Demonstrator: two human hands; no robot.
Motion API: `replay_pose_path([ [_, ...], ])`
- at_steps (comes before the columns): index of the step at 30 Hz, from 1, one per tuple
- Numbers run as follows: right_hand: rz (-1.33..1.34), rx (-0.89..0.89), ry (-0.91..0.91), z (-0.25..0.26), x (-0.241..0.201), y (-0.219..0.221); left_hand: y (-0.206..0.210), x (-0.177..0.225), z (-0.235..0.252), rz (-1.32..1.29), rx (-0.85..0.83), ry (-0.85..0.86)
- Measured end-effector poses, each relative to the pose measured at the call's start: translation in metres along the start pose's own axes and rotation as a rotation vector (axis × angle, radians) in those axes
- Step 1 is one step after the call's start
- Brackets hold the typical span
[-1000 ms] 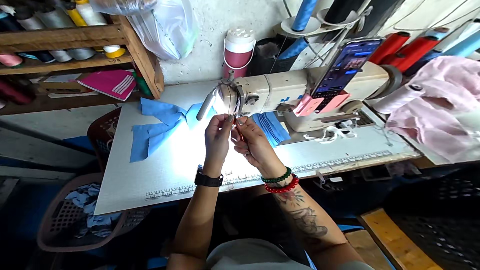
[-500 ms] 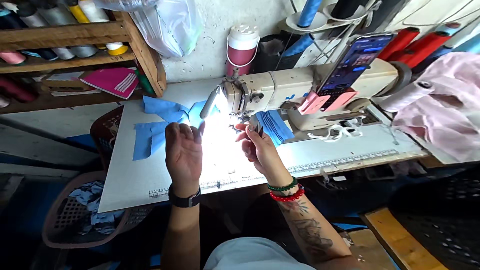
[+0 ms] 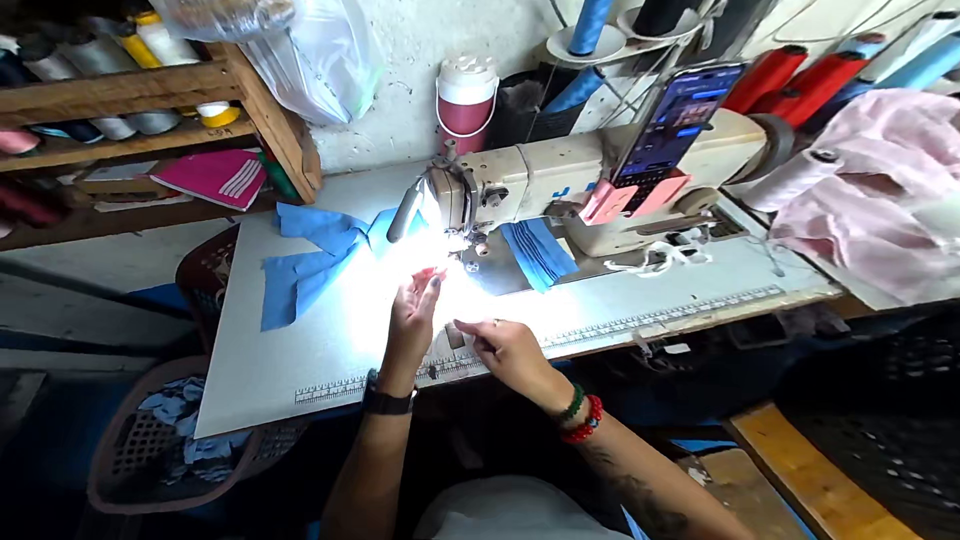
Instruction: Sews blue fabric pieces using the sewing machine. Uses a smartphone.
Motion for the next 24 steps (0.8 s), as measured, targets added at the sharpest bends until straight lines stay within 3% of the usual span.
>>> replay_pose_path([
  [3, -0.007, -0.020, -0.043, -0.015, 0.005, 0.010, 0.017, 0.004, 0.019, -0.164, -0.093, 0.013],
  [6, 0.075, 0.043, 0.024, -0.014, 0.008, 0.008, 0.022, -0.011, 0.032, -0.291, 0.177, 0.026],
  [9, 0.137, 0.099, 0.069, -0.014, 0.011, 0.009, 0.023, -0.028, 0.044, -0.369, 0.295, -0.052],
  [19, 0.321, 0.161, 0.147, -0.017, 0.018, 0.006, 0.045, -0.030, 0.044, -0.579, 0.352, -0.306],
  [22, 0.535, 0.181, 0.287, -0.010, 0.021, -0.001, 0.047, -0.028, 0.043, -0.603, 0.287, -0.327],
  [24, 0.650, 0.136, 0.484, -0.004, 0.031, -0.006, 0.043, -0.026, 0.040, -0.517, 0.268, -0.323],
])
Point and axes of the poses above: each hand's wrist, its own z-axis towards the middle knuckle, its own y-axis out of the palm, x = y × z, the point moved 4 cm from there along z, towards the middle knuckle, and after that the axes turned 13 degrees about -z, right-handed, at the moved point
